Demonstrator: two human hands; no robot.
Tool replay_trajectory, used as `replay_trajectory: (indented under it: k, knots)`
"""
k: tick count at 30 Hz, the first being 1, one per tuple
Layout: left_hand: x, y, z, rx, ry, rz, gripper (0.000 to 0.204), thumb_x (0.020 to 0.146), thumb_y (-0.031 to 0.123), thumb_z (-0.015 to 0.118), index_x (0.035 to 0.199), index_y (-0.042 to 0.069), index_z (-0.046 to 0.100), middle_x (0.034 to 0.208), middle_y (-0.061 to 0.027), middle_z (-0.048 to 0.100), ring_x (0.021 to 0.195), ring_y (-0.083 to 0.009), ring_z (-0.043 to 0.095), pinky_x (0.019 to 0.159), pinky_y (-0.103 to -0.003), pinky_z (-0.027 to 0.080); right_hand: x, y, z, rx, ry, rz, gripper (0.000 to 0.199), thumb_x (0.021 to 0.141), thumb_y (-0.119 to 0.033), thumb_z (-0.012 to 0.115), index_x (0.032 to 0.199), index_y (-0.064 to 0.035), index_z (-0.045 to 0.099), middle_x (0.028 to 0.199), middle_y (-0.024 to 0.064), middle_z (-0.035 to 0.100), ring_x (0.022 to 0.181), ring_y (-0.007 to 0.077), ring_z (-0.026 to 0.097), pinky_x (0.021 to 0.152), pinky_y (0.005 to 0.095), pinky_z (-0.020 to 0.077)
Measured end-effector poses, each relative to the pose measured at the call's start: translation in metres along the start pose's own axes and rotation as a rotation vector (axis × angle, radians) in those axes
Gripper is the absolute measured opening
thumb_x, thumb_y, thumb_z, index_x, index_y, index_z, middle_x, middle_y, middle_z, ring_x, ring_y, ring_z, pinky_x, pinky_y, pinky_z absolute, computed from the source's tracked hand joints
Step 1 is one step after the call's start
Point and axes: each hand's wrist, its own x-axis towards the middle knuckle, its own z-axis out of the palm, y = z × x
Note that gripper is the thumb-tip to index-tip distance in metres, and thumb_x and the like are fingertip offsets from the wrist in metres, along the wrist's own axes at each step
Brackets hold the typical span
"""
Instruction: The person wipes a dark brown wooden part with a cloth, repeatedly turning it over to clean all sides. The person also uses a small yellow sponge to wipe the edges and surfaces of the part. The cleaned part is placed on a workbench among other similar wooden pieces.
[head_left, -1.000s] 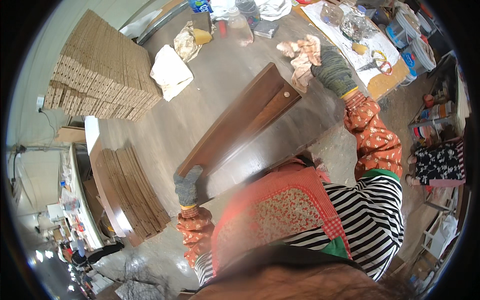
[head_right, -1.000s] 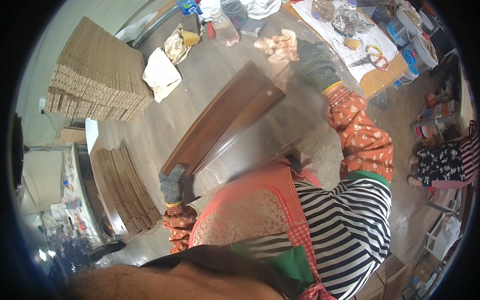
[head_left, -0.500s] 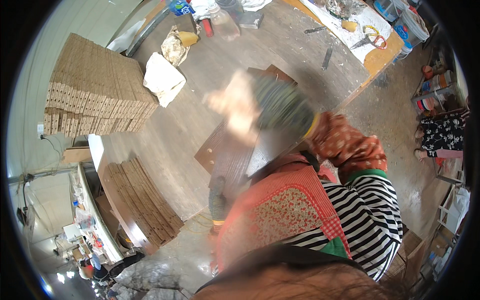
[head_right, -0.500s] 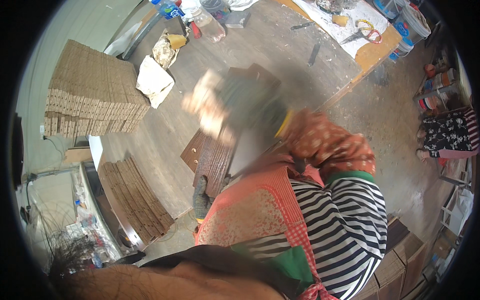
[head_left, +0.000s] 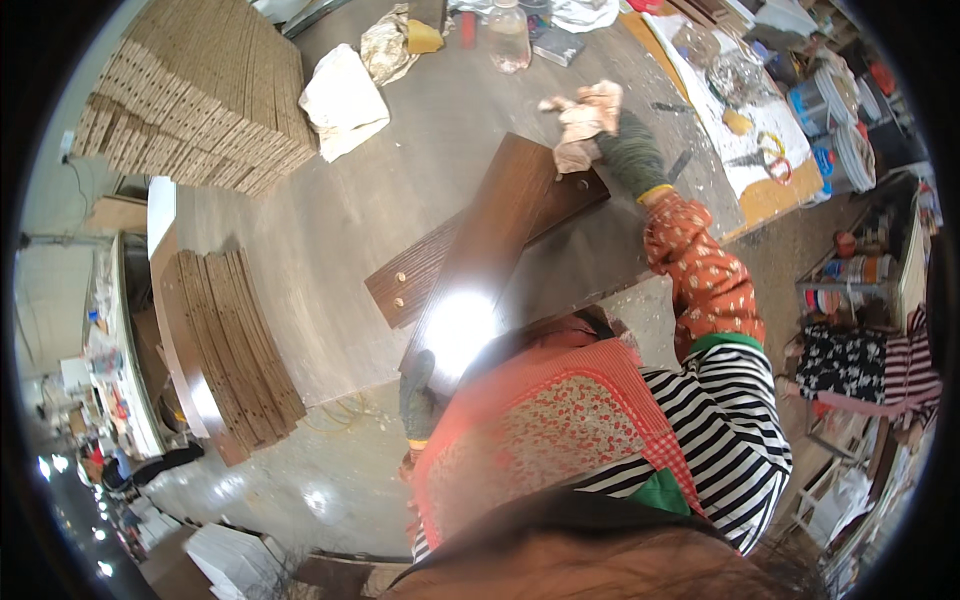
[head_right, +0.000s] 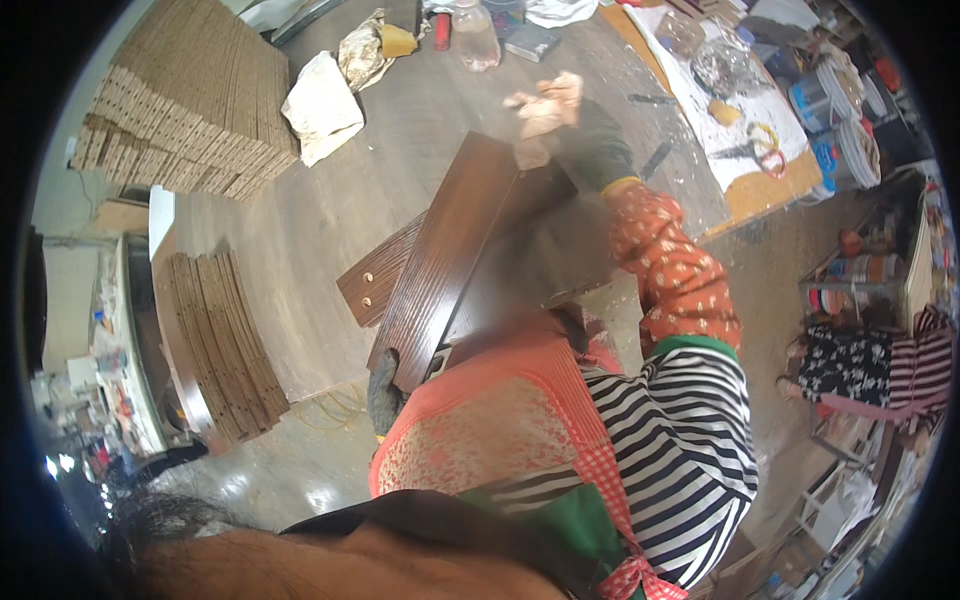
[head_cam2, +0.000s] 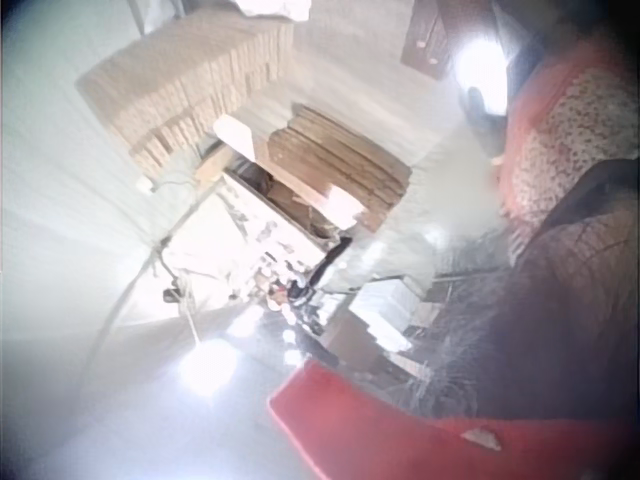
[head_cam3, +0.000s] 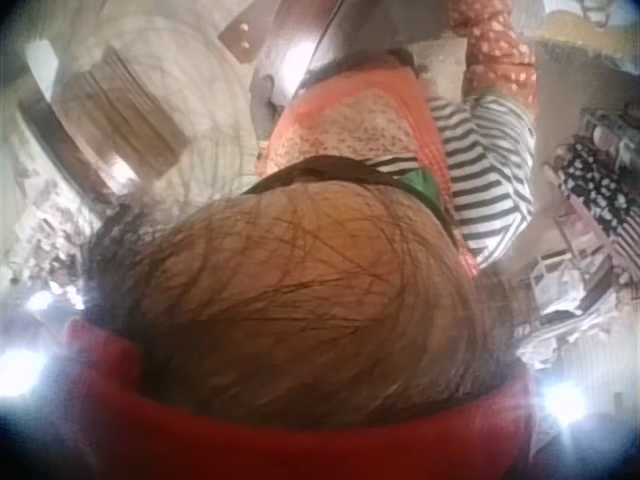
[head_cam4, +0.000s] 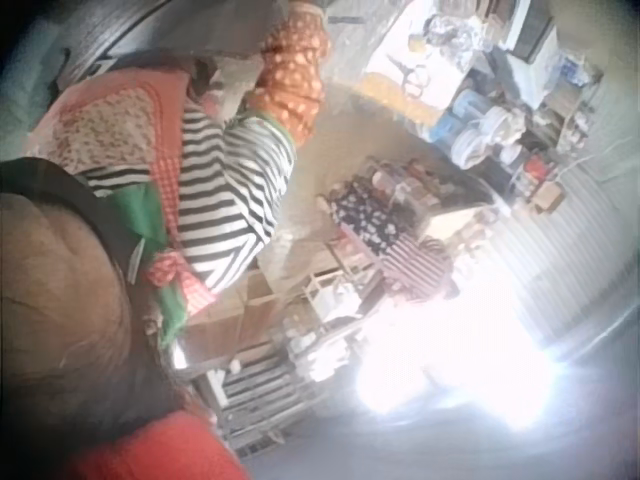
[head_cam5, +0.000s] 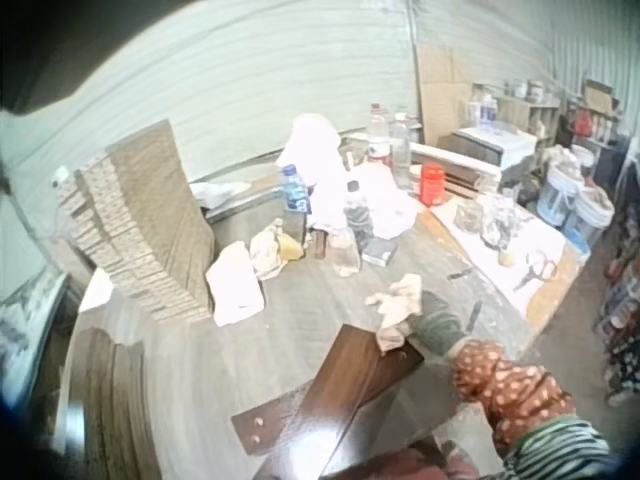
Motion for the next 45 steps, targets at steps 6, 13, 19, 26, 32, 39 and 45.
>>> replay_trajectory:
  k: [6, 13, 19, 26, 32, 39, 45]
  knots:
    - [-0.018, -0.014, 0.026, -0.207, 0.071, -0.046, 0.055, 0.091, 0.017, 0.073, 0.138, -0.004, 0.054, 0.131, -0.0162, 0.063, 0.117, -0.0258, 0.062, 0.103, -0.04, 0.051, -0.038, -0.02, -0.041, -0.098, 0.36, -0.181, 0.025, 0.085, -0.013, 0.069, 0.11, -0.0087, 0.067, 0.114, 0.0137, 0.066, 0.098, 0.034, 0.067, 0.088, 0.0418, 0.0548]
    - [-0.009, -0.025, 0.035, -0.144, 0.12, 0.021, 0.056, 0.089, 0.015, 0.074, 0.138, -0.004, 0.055, 0.131, -0.016, 0.062, 0.119, -0.0259, 0.061, 0.105, -0.041, 0.05, -0.081, -0.11, 0.003, 0.752, -0.384, -0.599, 0.025, 0.085, -0.025, 0.067, 0.107, -0.0132, 0.068, 0.102, 0.0035, 0.064, 0.092, 0.0264, 0.065, 0.074, 0.0388, 0.0569]
    - [0.024, -0.029, 0.037, 0.011, 0.107, 0.041, 0.057, 0.087, 0.014, 0.074, 0.138, -0.004, 0.055, 0.132, -0.0156, 0.062, 0.119, -0.0257, 0.061, 0.105, -0.041, 0.049, -0.066, -0.074, -0.012, 0.022, 0.028, -0.925, 0.035, 0.091, -0.034, 0.063, 0.124, -0.0238, 0.066, 0.119, 0.0029, 0.067, 0.101, 0.0246, 0.068, 0.085, 0.0422, 0.0572]
    - [0.047, -0.035, 0.041, 0.095, 0.115, 0.04, 0.058, 0.086, 0.012, 0.074, 0.138, -0.004, 0.055, 0.133, -0.015, 0.062, 0.12, -0.0254, 0.06, 0.106, -0.041, 0.048, 0.002, 0.008, -0.09, -0.487, 0.358, -0.44, 0.073, 0.079, -0.039, 0.074, 0.146, -0.0216, 0.051, 0.142, 0.0093, 0.055, 0.129, 0.0364, 0.054, 0.108, 0.0477, 0.0455]
    - [0.047, -0.037, 0.046, 0.106, 0.138, 0.076, 0.059, 0.085, 0.011, 0.074, 0.139, -0.003, 0.055, 0.133, -0.0145, 0.062, 0.12, -0.0252, 0.06, 0.106, -0.041, 0.048, 0.013, 0.123, -0.175, -0.322, 0.204, -0.09, 0.07, 0.081, -0.029, 0.076, 0.145, -0.012, 0.055, 0.14, 0.0197, 0.06, 0.128, 0.0372, 0.057, 0.11, 0.0435, 0.0448]
    - [0.032, -0.042, 0.04, 0.114, 0.185, 0.15, 0.06, 0.084, 0.009, 0.074, 0.139, -0.003, 0.056, 0.134, -0.0139, 0.062, 0.12, -0.025, 0.06, 0.107, -0.041, 0.047, 0.038, 0.207, -0.183, -0.42, 0.176, 0.204, 0.065, 0.083, -0.034, 0.076, 0.141, -0.0123, 0.057, 0.136, 0.0199, 0.063, 0.125, 0.0382, 0.061, 0.11, 0.0428, 0.0467]
    - [-0.001, -0.048, 0.028, 0.093, 0.256, 0.273, 0.061, 0.082, 0.008, 0.074, 0.14, -0.003, 0.056, 0.134, -0.0134, 0.061, 0.121, -0.0248, 0.059, 0.107, -0.041, 0.047, 0.046, 0.247, -0.171, -0.357, 0.27, -0.061, 0.05, 0.09, -0.035, 0.063, 0.135, -0.0116, 0.061, 0.114, 0.0235, 0.07, 0.109, 0.0422, 0.065, 0.095, 0.0516, 0.0504]
